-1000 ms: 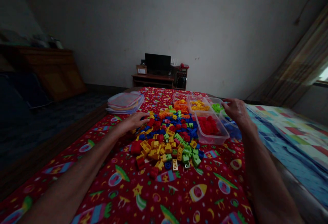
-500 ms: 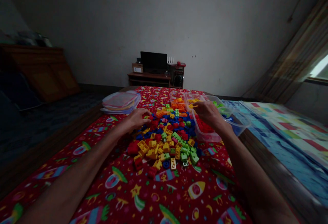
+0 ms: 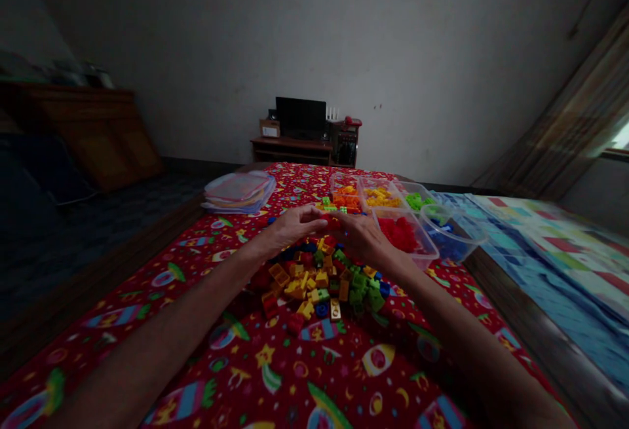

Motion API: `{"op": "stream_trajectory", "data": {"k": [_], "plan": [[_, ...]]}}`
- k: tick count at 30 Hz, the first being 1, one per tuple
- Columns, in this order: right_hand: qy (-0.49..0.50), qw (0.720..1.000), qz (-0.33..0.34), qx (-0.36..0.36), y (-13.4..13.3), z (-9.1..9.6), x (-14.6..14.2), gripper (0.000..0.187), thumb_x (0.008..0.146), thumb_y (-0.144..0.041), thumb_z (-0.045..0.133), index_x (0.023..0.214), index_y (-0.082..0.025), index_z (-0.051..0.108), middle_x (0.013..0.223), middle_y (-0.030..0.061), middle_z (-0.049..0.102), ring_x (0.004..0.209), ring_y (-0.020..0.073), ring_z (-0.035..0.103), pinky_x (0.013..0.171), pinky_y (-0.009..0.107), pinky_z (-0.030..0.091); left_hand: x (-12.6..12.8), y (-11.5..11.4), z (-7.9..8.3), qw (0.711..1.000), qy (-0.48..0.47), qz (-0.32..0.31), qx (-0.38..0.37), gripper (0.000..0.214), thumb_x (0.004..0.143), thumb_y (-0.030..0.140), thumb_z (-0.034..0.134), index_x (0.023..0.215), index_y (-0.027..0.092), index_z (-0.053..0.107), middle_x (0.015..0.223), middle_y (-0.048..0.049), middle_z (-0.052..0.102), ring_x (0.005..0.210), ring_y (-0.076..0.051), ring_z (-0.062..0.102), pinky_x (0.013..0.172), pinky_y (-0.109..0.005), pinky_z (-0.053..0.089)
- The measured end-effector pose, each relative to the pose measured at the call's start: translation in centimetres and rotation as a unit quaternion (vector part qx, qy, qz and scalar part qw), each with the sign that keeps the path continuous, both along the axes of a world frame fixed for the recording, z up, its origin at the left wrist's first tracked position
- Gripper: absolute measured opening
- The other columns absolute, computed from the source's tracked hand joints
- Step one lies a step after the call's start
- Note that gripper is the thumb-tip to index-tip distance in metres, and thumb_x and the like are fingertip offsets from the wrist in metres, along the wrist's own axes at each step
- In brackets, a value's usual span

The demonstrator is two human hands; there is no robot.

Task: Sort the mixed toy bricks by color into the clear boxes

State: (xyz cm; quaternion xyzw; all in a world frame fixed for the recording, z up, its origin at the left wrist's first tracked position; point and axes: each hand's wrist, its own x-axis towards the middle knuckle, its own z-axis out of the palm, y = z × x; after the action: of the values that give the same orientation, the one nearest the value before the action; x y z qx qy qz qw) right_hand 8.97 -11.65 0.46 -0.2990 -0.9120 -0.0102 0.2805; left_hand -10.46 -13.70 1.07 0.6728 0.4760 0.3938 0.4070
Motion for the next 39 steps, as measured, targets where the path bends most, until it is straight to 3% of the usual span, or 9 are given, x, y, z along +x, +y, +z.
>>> {"op": "stream_trajectory", "data": {"k": [3,6,11,16,18,21,27,32,39], "plan": [[0.014,0.997,-0.068,0.023,1.0,0.9,1.9,0.025,0.087,-0.024,0.050,0.110,-0.018,0.060,0.078,0.0055,0.067,0.061,0.0126,0.052,0.056,0.023,0.031,-2.8,0.9,0.7,0.988,0.138,0.033,0.057,0.053,0.076,0.065,0.049,0.088,0.017,0.067,0.089,-0.0052,0.071,0.086,-0.022,0.065,0.074,-0.029,0.050],[0.016,0.990,-0.134,0.039,2.8,1.7,5.0,0.029,0.085,-0.025,0.051,0.112,-0.017,0.061,0.085,0.0090,0.068,0.071,0.0161,0.056,0.061,0.025,0.036,-7.9,1.8,1.3,0.942,0.299,0.115,0.103,0.045,0.075,0.058,0.052,0.087,0.018,0.069,0.089,-0.0053,0.071,0.084,-0.023,0.064,0.073,-0.027,0.048],[-0.075,0.950,-0.300,-0.037,5.1,2.3,9.2,0.020,0.080,-0.023,0.055,0.094,-0.018,0.068,0.091,0.0123,0.069,0.077,0.0210,0.060,0.060,0.027,0.037,-14.1,2.5,-0.2,0.897,0.433,0.085,-0.030,0.037,0.063,0.049,0.060,0.082,0.018,0.069,0.078,-0.0037,0.071,0.067,-0.019,0.062,0.059,-0.023,0.046],[-0.126,0.913,-0.382,-0.065,5.4,2.5,10.3,0.025,0.081,-0.025,0.055,0.100,-0.017,0.069,0.100,0.0145,0.068,0.086,0.0234,0.061,0.063,0.028,0.039,-13.4,2.5,-2.2,0.907,0.394,0.019,-0.147,0.047,0.056,0.044,0.063,0.095,0.018,0.066,0.083,-0.0039,0.072,0.069,-0.020,0.064,0.056,-0.023,0.047],[-0.101,0.923,-0.369,-0.034,5.0,2.6,9.7,0.025,0.082,-0.028,0.053,0.100,-0.018,0.069,0.094,0.0122,0.068,0.080,0.0212,0.060,0.062,0.028,0.037,-12.8,2.4,-2.2,0.900,0.409,0.024,-0.152,0.048,0.055,0.038,0.062,0.099,0.018,0.065,0.085,-0.0047,0.072,0.071,-0.021,0.065,0.056,-0.024,0.047],[-0.057,0.965,-0.256,0.007,3.7,2.8,7.5,0.024,0.085,-0.025,0.047,0.094,-0.018,0.068,0.078,0.0079,0.067,0.064,0.0152,0.052,0.057,0.026,0.032,-12.3,2.5,-1.6,0.892,0.440,0.028,-0.096,0.046,0.058,0.032,0.058,0.100,0.017,0.065,0.085,-0.0046,0.071,0.074,-0.021,0.064,0.061,-0.024,0.048],[-0.085,0.993,-0.070,-0.032,-0.6,2.2,1.4,0.024,0.084,-0.015,0.046,0.066,-0.016,0.062,0.054,-0.0006,0.050,0.046,0.0065,0.028,0.050,0.026,0.017,-9.0,1.6,0.7,0.908,0.418,-0.025,0.002,0.045,0.072,0.037,0.051,0.111,0.018,0.064,0.085,-0.0035,0.070,0.074,-0.018,0.063,0.062,-0.022,0.046],[-0.138,0.990,0.020,-0.022,-2.6,0.6,-0.1,0.011,0.083,-0.022,0.058,0.076,-0.018,0.065,0.063,0.0009,0.057,0.054,0.0090,0.041,0.052,0.024,0.022,-4.4,-0.5,1.6,0.915,0.382,-0.129,0.010,0.040,0.079,0.037,0.050,0.114,0.024,0.063,0.097,-0.0019,0.071,0.079,-0.017,0.065,0.066,-0.021,0.047],[-0.172,0.984,0.036,-0.024,-2.3,-0.8,-0.3,0.008,0.081,-0.018,0.060,0.087,-0.015,0.064,0.082,0.0077,0.063,0.069,0.0139,0.052,0.059,0.025,0.031,-2.0,-1.2,0.6,0.875,0.467,-0.111,0.059,0.048,0.066,0.026,0.068,0.113,0.023,0.065,0.111,-0.0052,0.068,0.097,-0.022,0.063,0.080,-0.024,0.046]]}}
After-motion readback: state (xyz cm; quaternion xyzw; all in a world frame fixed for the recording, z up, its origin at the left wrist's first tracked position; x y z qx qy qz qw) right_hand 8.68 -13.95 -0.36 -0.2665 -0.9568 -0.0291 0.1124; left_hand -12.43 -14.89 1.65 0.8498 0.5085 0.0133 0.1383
